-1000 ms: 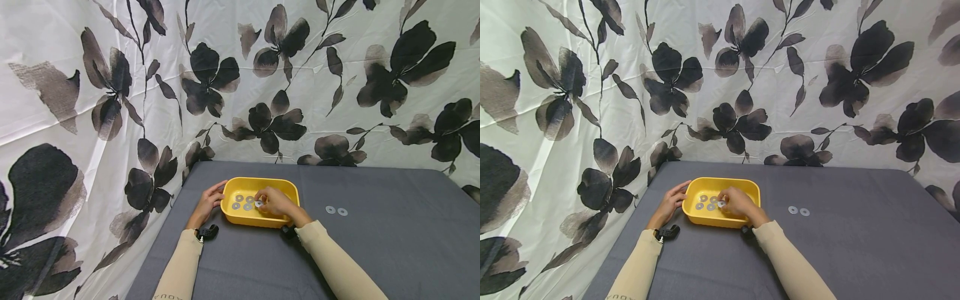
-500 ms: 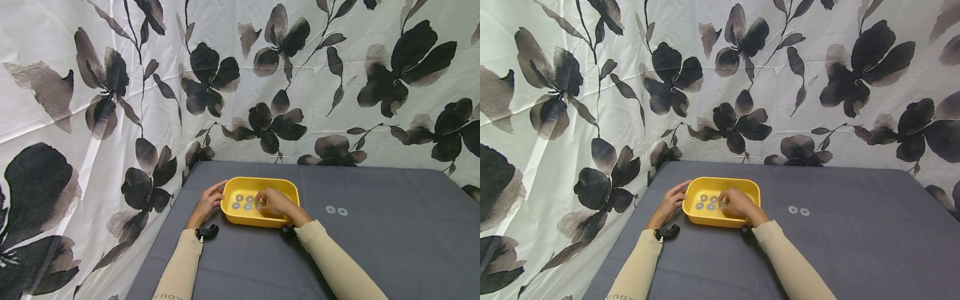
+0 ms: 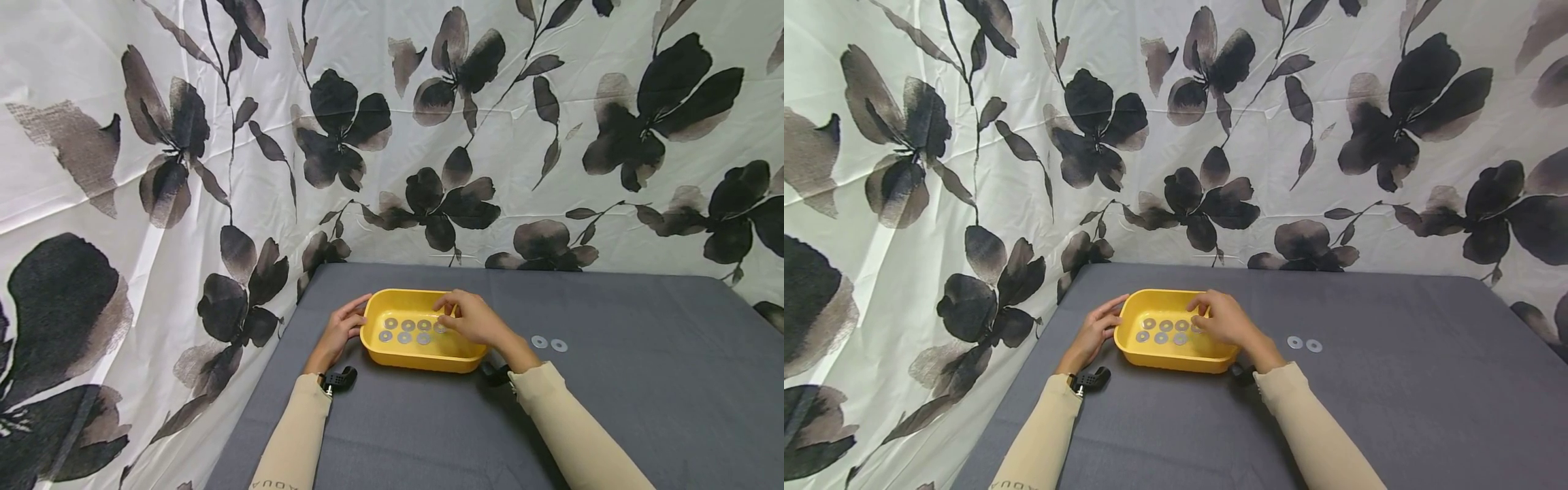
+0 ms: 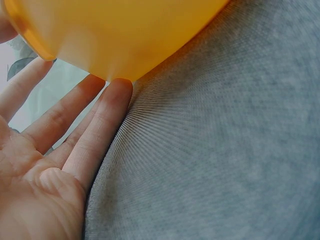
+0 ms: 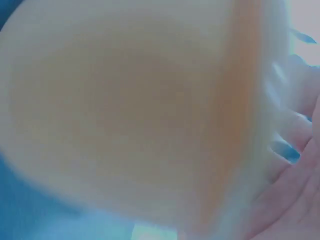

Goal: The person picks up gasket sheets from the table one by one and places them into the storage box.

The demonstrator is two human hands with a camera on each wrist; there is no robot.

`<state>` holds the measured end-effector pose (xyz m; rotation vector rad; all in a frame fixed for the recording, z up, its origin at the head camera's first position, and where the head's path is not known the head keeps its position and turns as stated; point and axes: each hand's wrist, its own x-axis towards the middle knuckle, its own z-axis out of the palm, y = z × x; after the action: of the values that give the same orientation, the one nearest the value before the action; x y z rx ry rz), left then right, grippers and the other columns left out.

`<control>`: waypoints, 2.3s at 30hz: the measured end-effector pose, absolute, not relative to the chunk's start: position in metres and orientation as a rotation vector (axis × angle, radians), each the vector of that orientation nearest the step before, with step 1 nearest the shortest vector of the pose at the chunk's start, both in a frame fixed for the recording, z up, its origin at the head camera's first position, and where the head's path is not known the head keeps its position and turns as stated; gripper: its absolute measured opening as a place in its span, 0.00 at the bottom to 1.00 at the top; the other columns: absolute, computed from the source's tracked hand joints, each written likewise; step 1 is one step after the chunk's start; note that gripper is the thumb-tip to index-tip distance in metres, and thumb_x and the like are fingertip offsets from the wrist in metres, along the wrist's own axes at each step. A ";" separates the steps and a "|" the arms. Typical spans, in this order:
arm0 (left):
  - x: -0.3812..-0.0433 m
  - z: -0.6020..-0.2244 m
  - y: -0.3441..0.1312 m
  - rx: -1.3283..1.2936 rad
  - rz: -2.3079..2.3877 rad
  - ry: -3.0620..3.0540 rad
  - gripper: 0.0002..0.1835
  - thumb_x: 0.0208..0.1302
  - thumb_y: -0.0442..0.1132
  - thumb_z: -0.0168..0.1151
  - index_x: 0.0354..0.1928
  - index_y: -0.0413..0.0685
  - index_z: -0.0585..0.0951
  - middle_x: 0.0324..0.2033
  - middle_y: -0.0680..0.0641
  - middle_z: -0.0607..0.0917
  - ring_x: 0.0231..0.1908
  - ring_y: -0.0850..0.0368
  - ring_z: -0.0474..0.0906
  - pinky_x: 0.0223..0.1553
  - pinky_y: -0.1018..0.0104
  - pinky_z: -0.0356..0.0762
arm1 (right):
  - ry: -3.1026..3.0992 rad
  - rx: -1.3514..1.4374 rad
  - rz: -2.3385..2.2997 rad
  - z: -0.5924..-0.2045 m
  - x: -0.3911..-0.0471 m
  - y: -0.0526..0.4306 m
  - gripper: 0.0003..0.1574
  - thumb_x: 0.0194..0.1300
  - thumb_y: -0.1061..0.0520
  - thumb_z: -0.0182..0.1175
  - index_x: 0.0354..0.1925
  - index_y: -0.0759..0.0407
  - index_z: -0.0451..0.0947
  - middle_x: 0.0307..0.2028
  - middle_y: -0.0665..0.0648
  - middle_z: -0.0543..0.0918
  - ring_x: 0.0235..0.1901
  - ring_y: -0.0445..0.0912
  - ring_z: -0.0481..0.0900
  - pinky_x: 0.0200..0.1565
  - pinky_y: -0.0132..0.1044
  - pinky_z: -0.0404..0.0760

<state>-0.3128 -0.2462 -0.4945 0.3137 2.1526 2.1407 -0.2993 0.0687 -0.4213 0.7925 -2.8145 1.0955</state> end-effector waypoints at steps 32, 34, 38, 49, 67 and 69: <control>-0.298 -0.471 -0.247 0.356 2.105 2.093 0.28 0.67 0.29 0.50 0.70 0.46 0.65 0.62 0.32 0.73 0.61 0.33 0.70 0.54 0.48 0.78 | -3.121 0.614 0.785 -0.431 -0.303 0.235 0.14 0.61 0.53 0.64 0.42 0.61 0.81 0.31 0.52 0.83 0.29 0.41 0.76 0.32 0.37 0.72; -0.298 -0.471 -0.247 0.357 2.105 2.099 0.29 0.67 0.29 0.50 0.70 0.46 0.65 0.62 0.32 0.73 0.61 0.32 0.70 0.53 0.48 0.78 | -3.142 0.611 0.793 -0.434 -0.304 0.238 0.13 0.59 0.53 0.66 0.39 0.61 0.81 0.30 0.51 0.83 0.28 0.41 0.76 0.32 0.37 0.73; -0.299 -0.472 -0.247 0.362 2.105 2.113 0.28 0.67 0.29 0.50 0.70 0.45 0.65 0.61 0.31 0.73 0.60 0.32 0.70 0.53 0.49 0.79 | -3.172 0.577 0.814 -0.441 -0.305 0.241 0.14 0.55 0.53 0.69 0.36 0.61 0.80 0.27 0.50 0.82 0.26 0.41 0.75 0.31 0.37 0.72; -0.299 -0.471 -0.247 0.345 2.087 2.104 0.28 0.68 0.30 0.50 0.70 0.48 0.66 0.63 0.33 0.73 0.62 0.34 0.70 0.57 0.44 0.75 | -3.234 0.509 0.832 -0.454 -0.307 0.243 0.18 0.50 0.52 0.73 0.33 0.60 0.78 0.27 0.51 0.78 0.28 0.44 0.71 0.32 0.37 0.69; -0.298 -0.473 -0.247 0.362 2.097 2.098 0.28 0.68 0.30 0.49 0.70 0.46 0.66 0.63 0.32 0.72 0.62 0.32 0.69 0.53 0.53 0.79 | -3.189 0.526 0.706 -0.453 -0.303 0.229 0.17 0.52 0.55 0.71 0.33 0.60 0.73 0.26 0.51 0.75 0.27 0.44 0.69 0.31 0.37 0.66; -0.298 -0.473 -0.247 0.362 2.101 2.096 0.28 0.68 0.30 0.49 0.70 0.46 0.66 0.62 0.32 0.73 0.62 0.32 0.69 0.52 0.55 0.80 | -3.190 0.521 0.713 -0.452 -0.303 0.226 0.16 0.54 0.55 0.69 0.34 0.60 0.72 0.26 0.51 0.76 0.27 0.44 0.70 0.32 0.37 0.66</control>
<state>-0.2980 -0.2466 -0.4730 0.3618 2.0964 2.1007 -0.3028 0.2257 -0.4524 0.5212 -3.1903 0.7132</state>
